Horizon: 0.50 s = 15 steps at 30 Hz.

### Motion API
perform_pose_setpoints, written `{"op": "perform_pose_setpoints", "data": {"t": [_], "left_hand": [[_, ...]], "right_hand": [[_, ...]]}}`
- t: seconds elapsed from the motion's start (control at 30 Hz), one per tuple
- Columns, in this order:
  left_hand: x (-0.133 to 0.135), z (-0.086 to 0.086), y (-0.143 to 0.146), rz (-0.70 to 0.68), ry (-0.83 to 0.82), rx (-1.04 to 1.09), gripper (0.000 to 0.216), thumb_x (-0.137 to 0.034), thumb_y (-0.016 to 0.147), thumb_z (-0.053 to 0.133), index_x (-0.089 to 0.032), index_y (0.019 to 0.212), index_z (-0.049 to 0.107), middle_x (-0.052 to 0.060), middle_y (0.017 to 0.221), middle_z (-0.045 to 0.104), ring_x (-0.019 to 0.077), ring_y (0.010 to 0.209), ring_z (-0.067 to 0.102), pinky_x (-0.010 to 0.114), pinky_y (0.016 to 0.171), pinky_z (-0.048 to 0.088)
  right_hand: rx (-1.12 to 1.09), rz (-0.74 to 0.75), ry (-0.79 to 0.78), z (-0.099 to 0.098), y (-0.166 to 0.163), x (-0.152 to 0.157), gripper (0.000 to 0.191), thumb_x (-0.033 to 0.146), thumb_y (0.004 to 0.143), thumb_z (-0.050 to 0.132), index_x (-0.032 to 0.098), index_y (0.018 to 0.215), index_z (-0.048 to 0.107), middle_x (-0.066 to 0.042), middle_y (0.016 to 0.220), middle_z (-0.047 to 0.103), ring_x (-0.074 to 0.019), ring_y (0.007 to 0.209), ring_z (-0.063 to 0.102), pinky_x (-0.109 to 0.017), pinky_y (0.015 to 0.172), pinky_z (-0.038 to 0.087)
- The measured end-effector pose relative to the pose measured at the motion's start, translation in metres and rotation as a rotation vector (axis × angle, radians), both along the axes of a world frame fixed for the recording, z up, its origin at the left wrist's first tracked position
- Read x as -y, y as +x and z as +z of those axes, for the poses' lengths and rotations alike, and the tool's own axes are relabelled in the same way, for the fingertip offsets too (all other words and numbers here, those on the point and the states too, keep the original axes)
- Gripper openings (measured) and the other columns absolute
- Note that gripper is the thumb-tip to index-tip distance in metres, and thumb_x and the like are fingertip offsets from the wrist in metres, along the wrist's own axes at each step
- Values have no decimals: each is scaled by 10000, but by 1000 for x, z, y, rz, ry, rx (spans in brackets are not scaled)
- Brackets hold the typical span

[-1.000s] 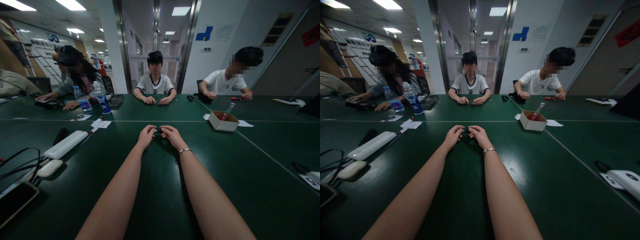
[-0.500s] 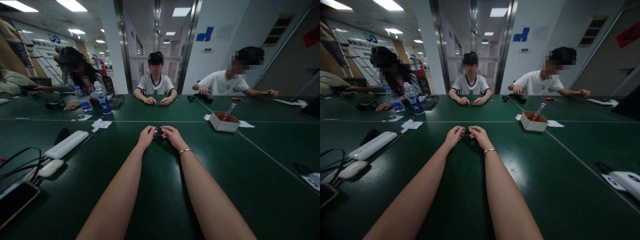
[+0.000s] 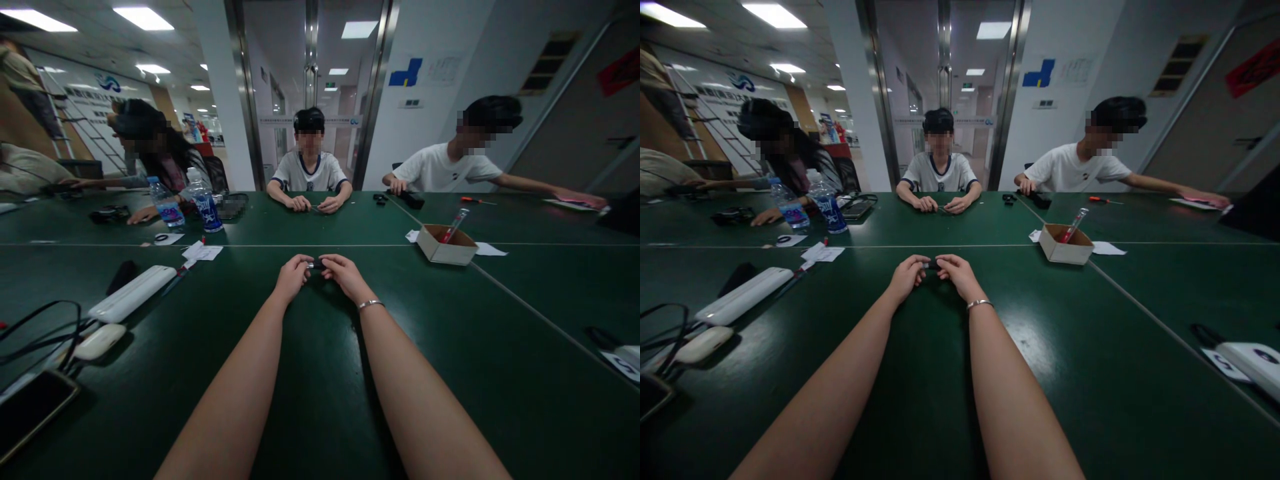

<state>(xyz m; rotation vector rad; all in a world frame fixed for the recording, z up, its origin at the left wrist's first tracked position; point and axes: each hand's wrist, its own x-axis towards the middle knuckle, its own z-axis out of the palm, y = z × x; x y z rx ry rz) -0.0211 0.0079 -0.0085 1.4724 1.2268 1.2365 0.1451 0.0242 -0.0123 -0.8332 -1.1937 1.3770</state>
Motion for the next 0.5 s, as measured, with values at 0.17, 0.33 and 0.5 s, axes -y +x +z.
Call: {"op": "perform_pose_setpoints", "data": {"t": [0.17, 0.33, 0.5], "left_hand": [[0, 0, 0, -2, 9, 3, 285, -280, 865, 418, -157, 977, 649, -11, 599, 538, 89, 490, 466, 182, 469, 369], [2, 2, 0, -4, 9, 9, 276, -272, 868, 421, -157, 975, 649, -12, 601, 535, 90, 495, 470, 182, 469, 367], [1, 2, 0, 13, 9, 29, 268, -280, 878, 431, -161, 995, 640, -10, 636, 538, 84, 506, 479, 176, 466, 375]], "right_hand": [[5, 12, 0, 0, 0, 0, 344, 349, 622, 840, 160, 882, 718, -29, 717, 658, -117, 599, 583, -217, 543, 474], [21, 9, -6, 0, 1, -1, 362, 359, 622, 833, 150, 892, 714, -29, 695, 657, -116, 597, 585, -213, 547, 473], [54, 17, 19, 0, -1, -1, 379, 380, 614, 823, 147, 888, 703, -26, 695, 658, -112, 576, 577, -209, 534, 467]]}}
